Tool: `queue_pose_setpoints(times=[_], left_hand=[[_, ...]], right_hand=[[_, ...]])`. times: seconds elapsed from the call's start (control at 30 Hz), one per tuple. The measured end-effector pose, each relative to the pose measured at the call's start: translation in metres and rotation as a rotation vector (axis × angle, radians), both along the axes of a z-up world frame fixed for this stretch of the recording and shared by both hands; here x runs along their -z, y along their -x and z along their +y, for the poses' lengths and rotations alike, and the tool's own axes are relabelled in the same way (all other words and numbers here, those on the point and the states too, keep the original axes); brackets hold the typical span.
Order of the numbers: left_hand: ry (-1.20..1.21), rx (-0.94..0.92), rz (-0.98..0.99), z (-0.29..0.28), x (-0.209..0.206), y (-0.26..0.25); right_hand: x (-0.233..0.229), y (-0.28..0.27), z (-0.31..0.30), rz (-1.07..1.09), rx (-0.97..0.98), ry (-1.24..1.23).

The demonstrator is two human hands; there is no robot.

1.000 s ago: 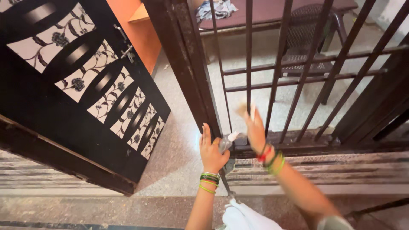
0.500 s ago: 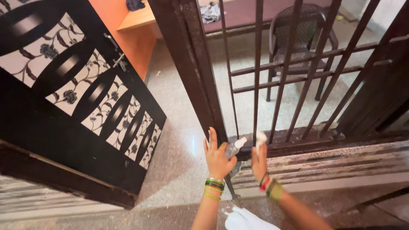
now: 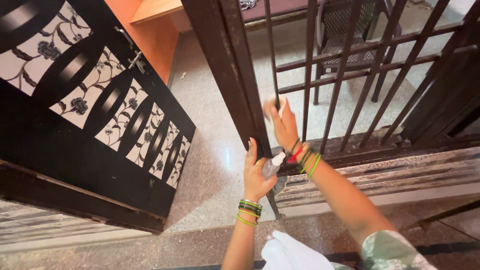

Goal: The person sprays a cleaning solution onto a metal railing and wipes it with a white cloth. The person repeatedly sprays and wipes the same section of the railing throughout the clip.

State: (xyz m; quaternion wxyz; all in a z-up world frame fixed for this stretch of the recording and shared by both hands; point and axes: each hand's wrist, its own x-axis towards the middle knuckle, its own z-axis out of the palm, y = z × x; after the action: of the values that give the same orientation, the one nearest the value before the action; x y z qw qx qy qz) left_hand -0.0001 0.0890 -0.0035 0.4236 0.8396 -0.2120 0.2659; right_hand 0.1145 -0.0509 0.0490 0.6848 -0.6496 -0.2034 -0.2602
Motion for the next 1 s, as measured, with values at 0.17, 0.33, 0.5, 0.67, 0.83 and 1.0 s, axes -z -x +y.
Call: queue_pose_setpoints(times=[0.17,0.33,0.5,0.67,0.83,1.0], left_hand=[[0.003,0.020,0.009,0.001,0.005,-0.004],[0.025,0.011,0.003,0.000,0.009,-0.007],[0.026,0.003,0.004,0.000,0.010,-0.006],[0.036,-0.010,-0.009,-0.003,0.009,-0.006],[0.021,-0.041,-0.039,-0.009,0.010,-0.006],[-0.029,-0.081,-0.043,-0.011,0.011,-0.008]], right_hand=[[0.101,0.005,0.001,0.231,0.181,0.199],[0.191,0.020,-0.013,0.085,0.116,0.300],[0.220,0.071,-0.030,0.315,0.055,0.051],[0.169,0.115,-0.082,0.636,0.138,-0.407],[0.158,0.087,-0.109,-0.122,0.874,0.668],[0.193,0.083,-0.098,0.145,0.469,0.986]])
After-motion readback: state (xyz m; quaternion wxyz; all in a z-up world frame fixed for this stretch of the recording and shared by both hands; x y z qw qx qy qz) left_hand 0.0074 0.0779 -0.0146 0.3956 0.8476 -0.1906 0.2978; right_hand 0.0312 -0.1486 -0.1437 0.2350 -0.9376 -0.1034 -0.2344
